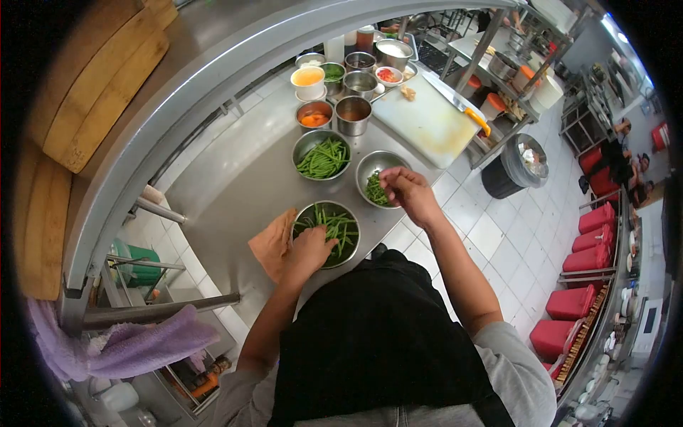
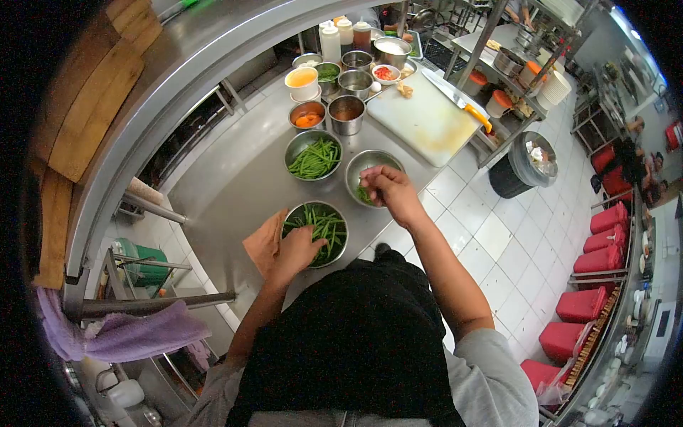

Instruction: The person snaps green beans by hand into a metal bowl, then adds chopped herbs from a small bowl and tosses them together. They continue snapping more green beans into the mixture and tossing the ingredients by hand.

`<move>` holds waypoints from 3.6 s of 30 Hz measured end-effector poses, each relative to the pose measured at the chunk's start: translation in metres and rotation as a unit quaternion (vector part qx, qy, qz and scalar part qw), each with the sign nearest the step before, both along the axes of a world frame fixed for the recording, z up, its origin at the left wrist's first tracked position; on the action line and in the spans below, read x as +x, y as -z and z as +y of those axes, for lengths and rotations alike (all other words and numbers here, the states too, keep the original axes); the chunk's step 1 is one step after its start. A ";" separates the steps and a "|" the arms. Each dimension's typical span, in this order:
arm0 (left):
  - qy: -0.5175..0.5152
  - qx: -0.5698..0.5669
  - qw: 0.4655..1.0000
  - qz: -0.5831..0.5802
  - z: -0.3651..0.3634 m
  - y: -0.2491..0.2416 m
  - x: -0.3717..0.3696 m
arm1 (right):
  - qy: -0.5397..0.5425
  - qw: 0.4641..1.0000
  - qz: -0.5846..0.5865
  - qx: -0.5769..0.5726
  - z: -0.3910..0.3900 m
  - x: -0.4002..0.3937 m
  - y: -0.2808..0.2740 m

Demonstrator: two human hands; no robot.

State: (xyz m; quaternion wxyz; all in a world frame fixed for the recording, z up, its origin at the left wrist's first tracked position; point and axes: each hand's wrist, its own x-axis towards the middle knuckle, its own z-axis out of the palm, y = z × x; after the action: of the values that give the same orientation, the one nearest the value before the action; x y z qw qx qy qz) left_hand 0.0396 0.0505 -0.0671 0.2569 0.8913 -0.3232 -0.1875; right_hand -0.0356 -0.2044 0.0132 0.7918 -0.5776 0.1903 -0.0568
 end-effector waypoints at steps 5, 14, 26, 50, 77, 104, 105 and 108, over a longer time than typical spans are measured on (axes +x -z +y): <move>-0.010 0.024 0.999 -0.025 -0.013 0.008 0.000 | -0.065 0.997 0.043 -0.031 0.019 -0.008 0.018; 0.016 -0.055 0.998 -0.019 -0.003 -0.023 -0.001 | -0.138 0.942 -0.050 -0.302 0.056 0.000 0.051; 0.037 -0.094 0.995 0.002 0.008 -0.030 -0.002 | -0.221 0.808 -0.187 -0.513 0.069 0.006 0.025; -0.041 -0.221 0.907 0.355 0.007 -0.065 0.014 | -0.012 0.959 -0.072 -0.275 0.088 0.005 0.061; 0.059 -0.140 0.968 0.200 0.024 -0.025 0.022 | -0.335 0.785 -0.191 -0.484 0.066 0.021 0.037; -0.027 -0.207 0.864 0.458 0.018 -0.116 0.017 | 0.030 0.787 -0.234 -0.570 0.064 0.024 0.062; -0.016 -0.234 0.846 0.478 0.025 -0.125 0.018 | 0.093 0.854 -0.150 -0.489 0.044 0.028 0.060; -0.162 -0.385 0.786 0.456 0.035 -0.142 0.013 | -0.038 0.971 -0.054 -0.231 -0.007 0.016 0.051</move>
State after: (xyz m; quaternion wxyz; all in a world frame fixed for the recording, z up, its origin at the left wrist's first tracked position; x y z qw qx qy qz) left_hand 0.0529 0.0859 0.0744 0.7230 0.5679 -0.0644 -0.3880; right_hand -0.0196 -0.2113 -0.0379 0.6478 -0.7475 0.1069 -0.1005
